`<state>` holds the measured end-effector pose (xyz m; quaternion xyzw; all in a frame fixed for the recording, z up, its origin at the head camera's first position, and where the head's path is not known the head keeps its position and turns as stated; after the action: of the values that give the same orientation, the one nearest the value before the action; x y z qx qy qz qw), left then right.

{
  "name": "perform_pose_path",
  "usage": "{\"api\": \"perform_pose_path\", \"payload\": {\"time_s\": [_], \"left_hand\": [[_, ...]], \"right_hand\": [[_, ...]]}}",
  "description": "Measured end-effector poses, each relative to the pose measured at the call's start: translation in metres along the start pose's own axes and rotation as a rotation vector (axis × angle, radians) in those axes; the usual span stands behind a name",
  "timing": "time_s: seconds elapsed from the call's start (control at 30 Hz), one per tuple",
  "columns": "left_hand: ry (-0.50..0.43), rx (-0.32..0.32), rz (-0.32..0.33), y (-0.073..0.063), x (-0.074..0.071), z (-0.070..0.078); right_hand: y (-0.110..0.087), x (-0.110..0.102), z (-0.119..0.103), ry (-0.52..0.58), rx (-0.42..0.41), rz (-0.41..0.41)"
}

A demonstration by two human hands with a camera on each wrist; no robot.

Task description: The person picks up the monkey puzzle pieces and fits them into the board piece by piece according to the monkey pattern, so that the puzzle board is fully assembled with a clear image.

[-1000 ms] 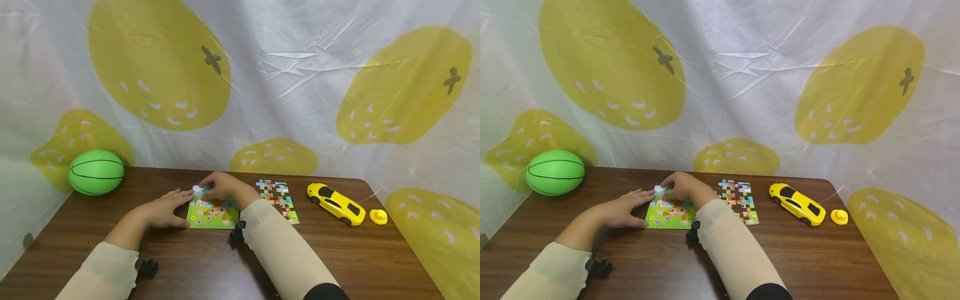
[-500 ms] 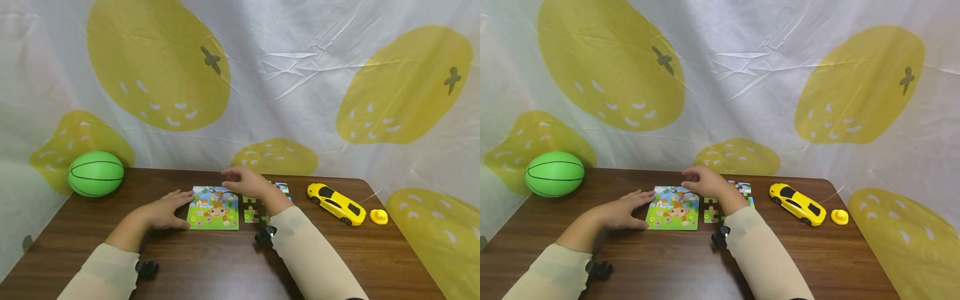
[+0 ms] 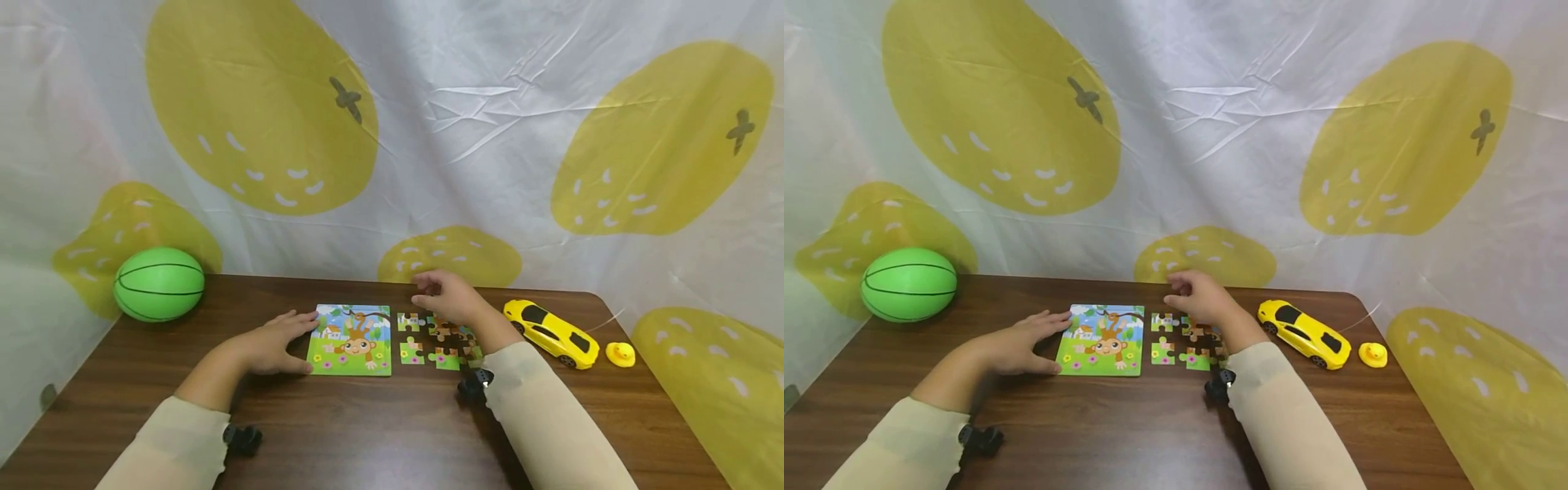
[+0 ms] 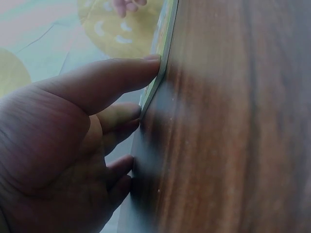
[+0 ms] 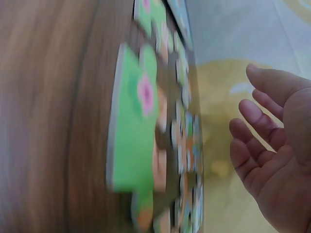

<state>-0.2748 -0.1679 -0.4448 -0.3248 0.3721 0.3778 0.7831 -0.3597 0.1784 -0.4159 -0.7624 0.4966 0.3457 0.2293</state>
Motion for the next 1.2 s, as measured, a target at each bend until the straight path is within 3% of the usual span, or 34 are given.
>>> {"api": "perform_pose_path", "payload": {"time_s": [0.2,0.53,0.87,1.2], "left_hand": [[-0.001,-0.001,0.001,-0.001,-0.001,-0.001],[-0.005,0.002,0.002,-0.002,-0.002,-0.002],[-0.015,-0.011,-0.005,-0.002,0.0,-0.003],[-0.014,-0.016,-0.005,-0.001,-0.001,-0.004]], "right_hand": [[0.003,-0.011,0.019,-0.012,0.013,0.021],[0.011,-0.017,0.038,-0.022,0.073,-0.035],[0.018,-0.014,0.045,-0.119,0.1,-0.102],[0.022,-0.014,0.042,-0.124,0.122,-0.12]]}}
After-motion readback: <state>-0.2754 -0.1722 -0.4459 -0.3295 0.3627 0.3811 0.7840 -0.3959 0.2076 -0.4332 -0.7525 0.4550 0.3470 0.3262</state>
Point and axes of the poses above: each hand's wrist, its own y-axis towards the middle knuckle, its own x-axis out of the palm, z = x × y, the point moved 4 cm from there along y, towards the middle knuckle
